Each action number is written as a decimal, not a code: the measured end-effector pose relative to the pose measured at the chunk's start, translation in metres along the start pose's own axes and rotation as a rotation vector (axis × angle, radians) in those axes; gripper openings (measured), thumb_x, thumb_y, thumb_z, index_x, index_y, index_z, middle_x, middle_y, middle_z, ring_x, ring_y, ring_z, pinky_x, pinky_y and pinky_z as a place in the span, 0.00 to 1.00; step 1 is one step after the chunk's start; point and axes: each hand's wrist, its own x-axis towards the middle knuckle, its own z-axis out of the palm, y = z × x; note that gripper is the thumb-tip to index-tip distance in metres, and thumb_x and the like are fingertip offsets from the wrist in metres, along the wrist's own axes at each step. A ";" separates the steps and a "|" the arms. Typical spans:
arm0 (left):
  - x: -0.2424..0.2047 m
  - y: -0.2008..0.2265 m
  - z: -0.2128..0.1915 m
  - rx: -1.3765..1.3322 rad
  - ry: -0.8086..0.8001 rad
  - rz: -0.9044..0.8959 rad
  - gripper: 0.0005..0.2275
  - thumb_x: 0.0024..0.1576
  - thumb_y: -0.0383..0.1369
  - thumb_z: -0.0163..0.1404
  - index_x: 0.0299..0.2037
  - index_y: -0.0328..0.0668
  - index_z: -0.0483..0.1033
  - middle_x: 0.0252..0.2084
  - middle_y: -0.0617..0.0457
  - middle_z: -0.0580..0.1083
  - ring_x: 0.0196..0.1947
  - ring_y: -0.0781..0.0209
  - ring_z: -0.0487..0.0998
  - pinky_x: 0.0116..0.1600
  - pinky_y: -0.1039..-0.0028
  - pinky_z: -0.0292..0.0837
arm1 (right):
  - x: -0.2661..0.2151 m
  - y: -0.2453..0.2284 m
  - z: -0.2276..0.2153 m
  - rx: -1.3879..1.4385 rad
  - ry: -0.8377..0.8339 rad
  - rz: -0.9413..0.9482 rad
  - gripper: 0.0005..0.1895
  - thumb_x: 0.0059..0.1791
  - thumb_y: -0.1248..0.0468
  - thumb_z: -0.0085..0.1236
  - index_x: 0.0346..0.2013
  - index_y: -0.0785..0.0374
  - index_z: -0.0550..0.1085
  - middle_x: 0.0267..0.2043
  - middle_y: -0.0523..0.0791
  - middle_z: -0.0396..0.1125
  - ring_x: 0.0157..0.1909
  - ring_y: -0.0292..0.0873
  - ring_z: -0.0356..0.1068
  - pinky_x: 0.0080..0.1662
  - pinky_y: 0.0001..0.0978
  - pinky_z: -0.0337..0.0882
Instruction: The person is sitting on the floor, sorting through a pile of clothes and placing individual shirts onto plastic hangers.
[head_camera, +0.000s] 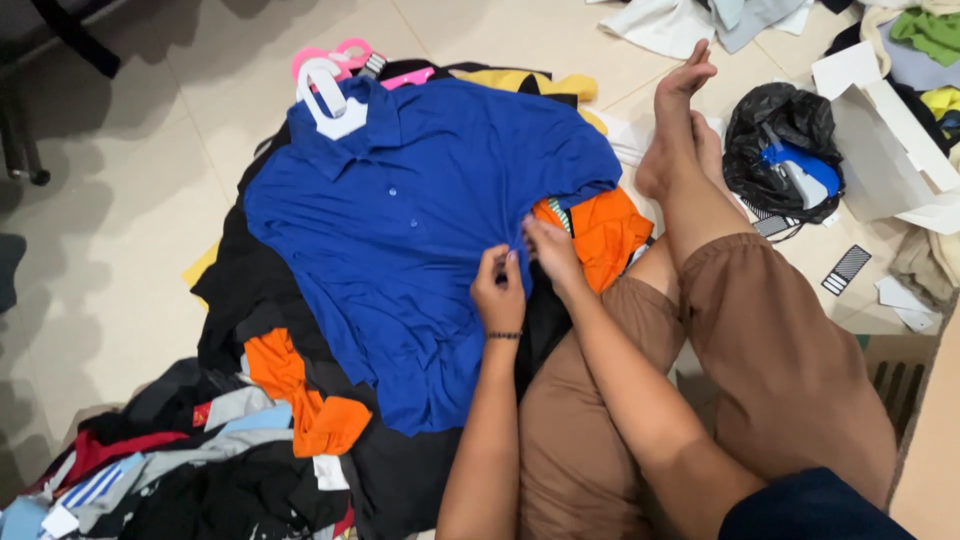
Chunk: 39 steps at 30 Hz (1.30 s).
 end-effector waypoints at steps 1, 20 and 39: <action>-0.001 -0.009 0.002 0.001 0.002 -0.008 0.04 0.60 0.32 0.54 0.43 0.48 0.79 0.36 0.50 0.82 0.37 0.50 0.84 0.38 0.67 0.80 | -0.018 -0.011 -0.006 -0.005 -0.001 0.006 0.16 0.54 0.51 0.55 0.30 0.58 0.76 0.26 0.40 0.68 0.28 0.34 0.66 0.28 0.20 0.68; -0.094 -0.109 -0.200 0.481 0.525 -0.116 0.09 0.55 0.27 0.58 0.45 0.48 0.82 0.40 0.51 0.80 0.42 0.50 0.82 0.47 0.67 0.77 | -0.046 0.009 -0.064 -0.327 0.145 -0.277 0.18 0.50 0.72 0.48 0.53 0.54 0.72 0.33 0.46 0.69 0.35 0.45 0.72 0.37 0.36 0.72; -0.092 -0.038 -0.222 0.424 0.490 -0.184 0.07 0.67 0.37 0.51 0.37 0.49 0.78 0.30 0.49 0.78 0.35 0.46 0.80 0.41 0.60 0.76 | -0.151 -0.080 -0.053 -0.872 0.240 -0.905 0.19 0.45 0.81 0.51 0.21 0.52 0.73 0.40 0.41 0.69 0.44 0.49 0.66 0.53 0.37 0.67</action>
